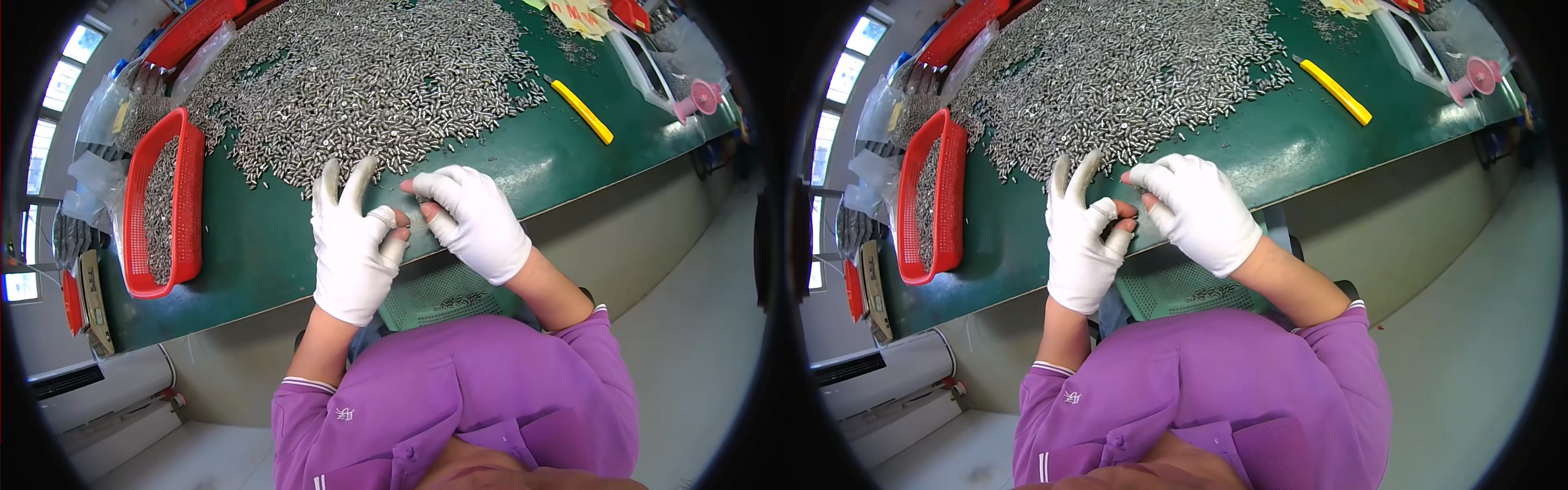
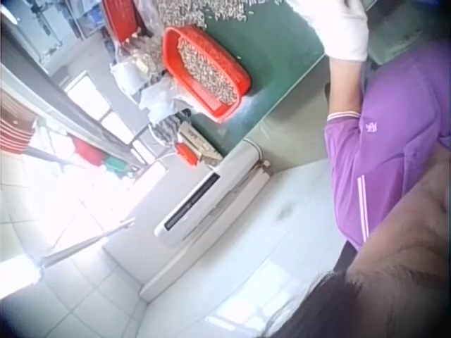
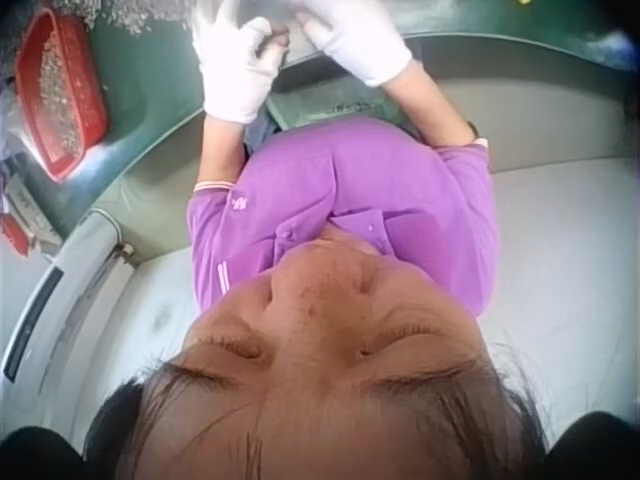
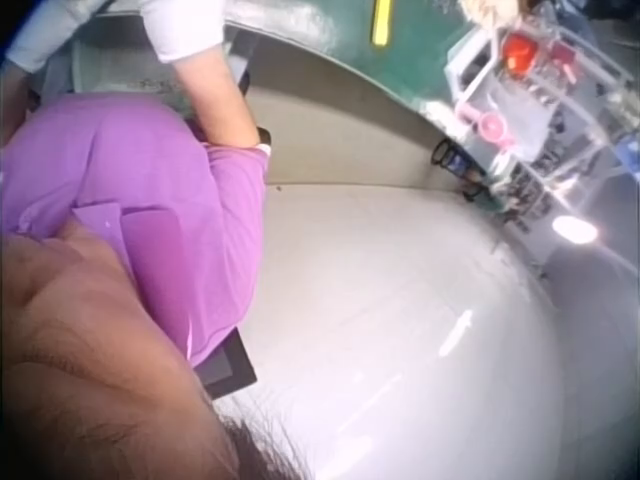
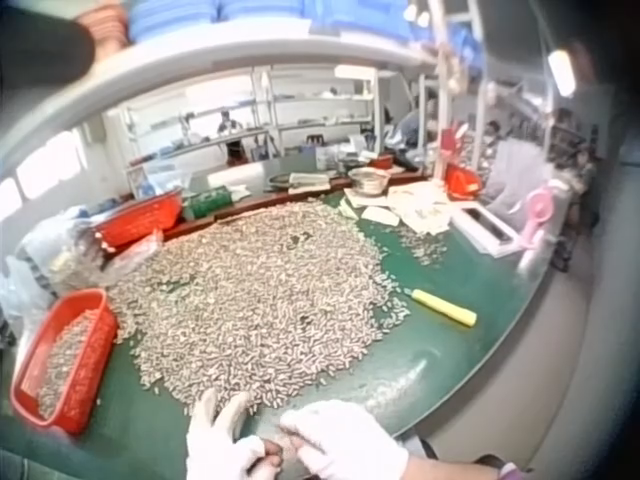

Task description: The person is manually inspecting and sorting small metallic components into a tray on a workbench.

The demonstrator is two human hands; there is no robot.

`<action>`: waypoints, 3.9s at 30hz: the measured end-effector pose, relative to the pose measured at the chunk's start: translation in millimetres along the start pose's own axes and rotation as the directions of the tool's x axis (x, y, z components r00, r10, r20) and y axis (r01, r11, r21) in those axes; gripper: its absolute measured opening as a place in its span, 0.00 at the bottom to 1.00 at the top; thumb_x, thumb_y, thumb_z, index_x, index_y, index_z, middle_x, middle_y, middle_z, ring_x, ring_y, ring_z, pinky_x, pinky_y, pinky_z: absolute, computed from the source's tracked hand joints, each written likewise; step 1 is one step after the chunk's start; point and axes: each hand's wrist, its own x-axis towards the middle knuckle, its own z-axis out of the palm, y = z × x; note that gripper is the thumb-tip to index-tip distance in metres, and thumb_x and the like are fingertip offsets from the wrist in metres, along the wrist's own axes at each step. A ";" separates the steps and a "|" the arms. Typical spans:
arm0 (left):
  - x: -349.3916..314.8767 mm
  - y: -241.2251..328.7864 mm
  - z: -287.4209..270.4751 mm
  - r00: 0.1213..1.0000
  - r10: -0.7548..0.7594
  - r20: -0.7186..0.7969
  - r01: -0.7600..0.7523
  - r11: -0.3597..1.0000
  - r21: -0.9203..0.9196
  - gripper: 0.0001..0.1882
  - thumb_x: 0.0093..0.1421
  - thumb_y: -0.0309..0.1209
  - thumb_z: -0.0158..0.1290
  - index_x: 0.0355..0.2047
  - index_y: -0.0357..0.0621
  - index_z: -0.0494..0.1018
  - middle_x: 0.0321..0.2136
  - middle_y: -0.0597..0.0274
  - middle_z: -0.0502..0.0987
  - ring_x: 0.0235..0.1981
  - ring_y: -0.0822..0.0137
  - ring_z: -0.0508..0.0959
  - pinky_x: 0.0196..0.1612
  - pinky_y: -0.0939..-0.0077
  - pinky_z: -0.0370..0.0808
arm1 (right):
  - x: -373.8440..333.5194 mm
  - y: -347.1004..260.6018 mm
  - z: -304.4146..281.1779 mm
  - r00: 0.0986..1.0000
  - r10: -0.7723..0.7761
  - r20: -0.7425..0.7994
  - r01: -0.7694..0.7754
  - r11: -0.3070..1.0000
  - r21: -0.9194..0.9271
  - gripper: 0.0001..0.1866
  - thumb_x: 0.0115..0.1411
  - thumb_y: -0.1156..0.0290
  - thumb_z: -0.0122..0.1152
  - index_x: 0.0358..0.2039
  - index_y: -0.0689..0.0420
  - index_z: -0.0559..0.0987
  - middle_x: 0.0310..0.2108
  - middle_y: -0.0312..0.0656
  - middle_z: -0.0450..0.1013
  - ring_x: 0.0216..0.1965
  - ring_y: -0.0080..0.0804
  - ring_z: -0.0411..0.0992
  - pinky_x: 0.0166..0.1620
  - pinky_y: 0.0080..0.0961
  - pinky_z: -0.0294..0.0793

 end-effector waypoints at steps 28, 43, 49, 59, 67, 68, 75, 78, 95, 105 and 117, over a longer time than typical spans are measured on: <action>-9.7 -5.6 2.0 0.993 -0.090 -0.071 0.080 0.989 -0.126 0.11 0.48 0.24 0.66 0.31 0.48 0.76 0.64 0.51 0.70 0.68 0.34 0.62 0.65 0.48 0.66 | 5.8 -9.4 -12.2 0.992 -0.027 0.122 0.032 0.999 -0.043 0.08 0.51 0.66 0.72 0.30 0.52 0.84 0.34 0.39 0.75 0.38 0.42 0.74 0.43 0.38 0.76; -13.7 -8.7 1.3 0.992 -0.125 -0.011 0.123 0.985 -0.120 0.08 0.48 0.27 0.67 0.28 0.47 0.78 0.63 0.52 0.70 0.68 0.34 0.61 0.66 0.42 0.60 | 5.0 -7.7 -9.4 0.995 -0.049 0.092 0.054 0.997 -0.057 0.07 0.50 0.65 0.71 0.28 0.51 0.84 0.34 0.38 0.75 0.36 0.41 0.74 0.42 0.38 0.76; -12.9 -5.4 2.8 0.993 -0.115 -0.041 0.110 0.988 -0.108 0.08 0.50 0.28 0.67 0.29 0.46 0.77 0.63 0.53 0.71 0.67 0.35 0.61 0.65 0.42 0.62 | 6.0 -10.5 -7.8 0.993 -0.087 0.084 0.094 0.992 -0.086 0.06 0.50 0.64 0.70 0.29 0.50 0.84 0.33 0.37 0.75 0.36 0.41 0.74 0.40 0.38 0.76; -12.4 -2.9 2.5 0.991 -0.128 -0.027 0.125 0.989 -0.081 0.08 0.50 0.27 0.66 0.29 0.47 0.78 0.63 0.51 0.70 0.67 0.34 0.61 0.65 0.42 0.62 | 5.2 -8.8 -6.5 0.991 -0.095 0.090 0.102 0.992 -0.079 0.07 0.49 0.64 0.71 0.29 0.50 0.84 0.34 0.37 0.75 0.36 0.41 0.74 0.41 0.38 0.76; -11.8 -3.7 1.6 0.995 -0.090 -0.041 0.088 0.995 -0.036 0.11 0.49 0.26 0.66 0.30 0.48 0.75 0.63 0.52 0.70 0.67 0.33 0.62 0.63 0.46 0.66 | 5.0 -7.8 -10.4 0.990 -0.073 0.121 0.078 0.996 -0.042 0.09 0.49 0.64 0.71 0.31 0.52 0.84 0.36 0.38 0.75 0.38 0.42 0.73 0.44 0.39 0.75; -11.2 -3.3 1.1 0.996 -0.083 -0.036 0.082 0.996 -0.030 0.10 0.48 0.25 0.66 0.29 0.48 0.76 0.63 0.52 0.70 0.67 0.32 0.62 0.63 0.46 0.66 | 4.7 -7.5 -10.7 0.990 -0.075 0.121 0.080 0.996 -0.042 0.09 0.49 0.64 0.71 0.31 0.52 0.84 0.36 0.38 0.75 0.38 0.42 0.73 0.44 0.39 0.75; -6.9 -1.3 -18.9 0.948 0.221 0.228 -0.180 0.966 -0.187 0.11 0.39 0.31 0.70 0.24 0.48 0.81 0.61 0.51 0.72 0.66 0.32 0.62 0.60 0.40 0.67 | 7.7 9.3 -32.0 0.902 -0.305 0.306 0.241 0.943 0.231 0.10 0.48 0.61 0.74 0.29 0.49 0.84 0.40 0.37 0.76 0.41 0.44 0.73 0.46 0.38 0.73; -14.3 -12.7 -16.8 0.983 0.163 0.081 -0.133 0.947 -0.293 0.12 0.41 0.27 0.68 0.27 0.46 0.78 0.58 0.51 0.73 0.61 0.35 0.67 0.60 0.43 0.68 | 9.6 10.3 -29.6 0.919 -0.275 0.283 0.202 0.944 0.261 0.10 0.50 0.62 0.73 0.30 0.51 0.84 0.37 0.39 0.77 0.40 0.44 0.74 0.45 0.38 0.74; -5.6 -134.3 -51.0 0.799 -0.580 -0.158 0.597 0.795 0.103 0.07 0.59 0.26 0.62 0.37 0.41 0.78 0.35 0.56 0.80 0.31 0.60 0.81 0.39 0.66 0.78 | 8.3 6.9 -19.8 0.973 -0.147 0.178 0.119 0.980 0.160 0.07 0.54 0.71 0.70 0.34 0.53 0.83 0.34 0.40 0.77 0.38 0.45 0.75 0.42 0.39 0.75; 12.9 -139.9 -60.0 0.805 -0.593 -0.025 0.582 0.782 0.224 0.06 0.60 0.30 0.60 0.36 0.44 0.80 0.35 0.50 0.82 0.33 0.52 0.83 0.40 0.61 0.79 | 1.2 8.3 -20.5 0.997 0.011 0.083 -0.026 0.983 0.180 0.07 0.55 0.73 0.71 0.36 0.55 0.85 0.34 0.41 0.77 0.36 0.39 0.76 0.41 0.32 0.76; 11.5 -130.0 -59.4 0.821 -0.565 -0.077 0.564 0.784 0.258 0.06 0.60 0.30 0.59 0.34 0.41 0.79 0.31 0.50 0.81 0.32 0.52 0.83 0.39 0.62 0.79 | 30.3 -3.3 -17.7 0.992 -0.107 -0.069 0.086 0.964 -0.250 0.05 0.54 0.69 0.69 0.33 0.49 0.84 0.33 0.36 0.77 0.37 0.40 0.76 0.41 0.36 0.77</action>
